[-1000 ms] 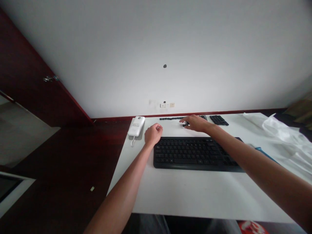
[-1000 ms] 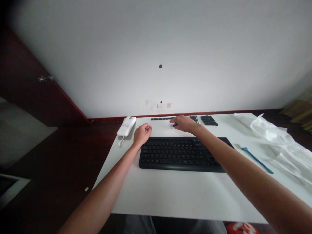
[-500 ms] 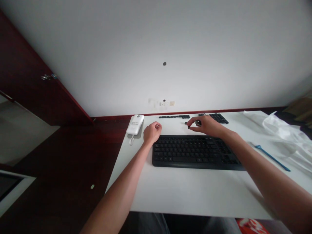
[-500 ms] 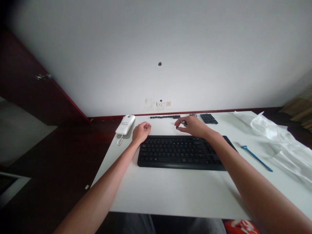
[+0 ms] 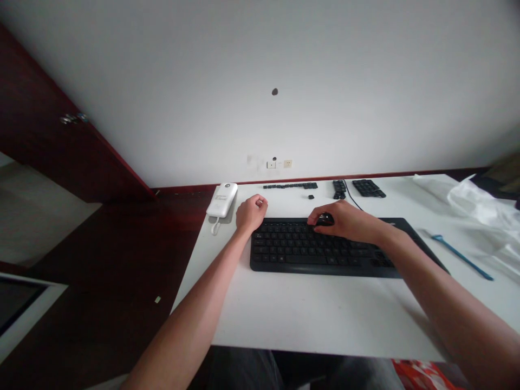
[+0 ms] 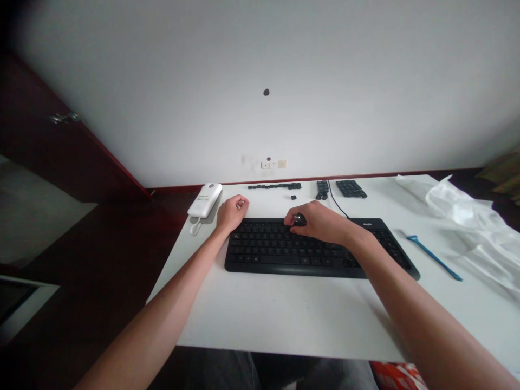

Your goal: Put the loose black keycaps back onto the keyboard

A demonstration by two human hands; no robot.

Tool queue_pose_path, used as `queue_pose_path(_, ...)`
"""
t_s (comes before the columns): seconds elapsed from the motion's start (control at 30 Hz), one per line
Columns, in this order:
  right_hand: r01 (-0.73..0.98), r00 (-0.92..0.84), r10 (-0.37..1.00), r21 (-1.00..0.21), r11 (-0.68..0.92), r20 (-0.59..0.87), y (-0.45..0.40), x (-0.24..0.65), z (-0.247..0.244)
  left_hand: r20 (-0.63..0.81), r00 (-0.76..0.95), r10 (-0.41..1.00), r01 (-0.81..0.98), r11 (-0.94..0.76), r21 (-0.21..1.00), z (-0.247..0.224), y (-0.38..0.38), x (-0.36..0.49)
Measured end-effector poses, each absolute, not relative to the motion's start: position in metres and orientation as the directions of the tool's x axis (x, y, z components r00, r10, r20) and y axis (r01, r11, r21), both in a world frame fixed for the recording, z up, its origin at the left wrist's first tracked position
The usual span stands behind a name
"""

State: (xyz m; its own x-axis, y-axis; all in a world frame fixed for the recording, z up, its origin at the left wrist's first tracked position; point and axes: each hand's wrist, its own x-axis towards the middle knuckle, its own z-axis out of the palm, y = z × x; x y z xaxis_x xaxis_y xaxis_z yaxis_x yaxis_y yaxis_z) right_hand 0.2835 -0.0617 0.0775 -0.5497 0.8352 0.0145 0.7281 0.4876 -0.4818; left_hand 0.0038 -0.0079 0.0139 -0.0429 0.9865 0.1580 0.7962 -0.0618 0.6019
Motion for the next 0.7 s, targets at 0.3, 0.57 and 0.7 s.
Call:
queue_pose_path(0.3, 0.74, -0.569, 0.822, -0.425, 0.522, 0.019, -0.0627, 0.2768, 0.0742, 0.157, -0.043, 0.987, 0.799, -0.06, 0.599, 0.0159, -0.0081, 0.0041)
queue_pose_path(0.57, 0.766, -0.574, 0.817, -0.323, 0.556, 0.046, -0.0638, 0.2778, 0.0704, 0.147, -0.05, 0.988, 0.804, -0.048, 0.593, 0.0149, -0.0074, 0.0045)
queue_pose_path(0.7, 0.772, -0.576, 0.816, -0.294, 0.564, 0.052, -0.0644, 0.2778, 0.0693, 0.155, -0.049, 0.987, 0.802, -0.054, 0.594, 0.0146, -0.007, 0.0042)
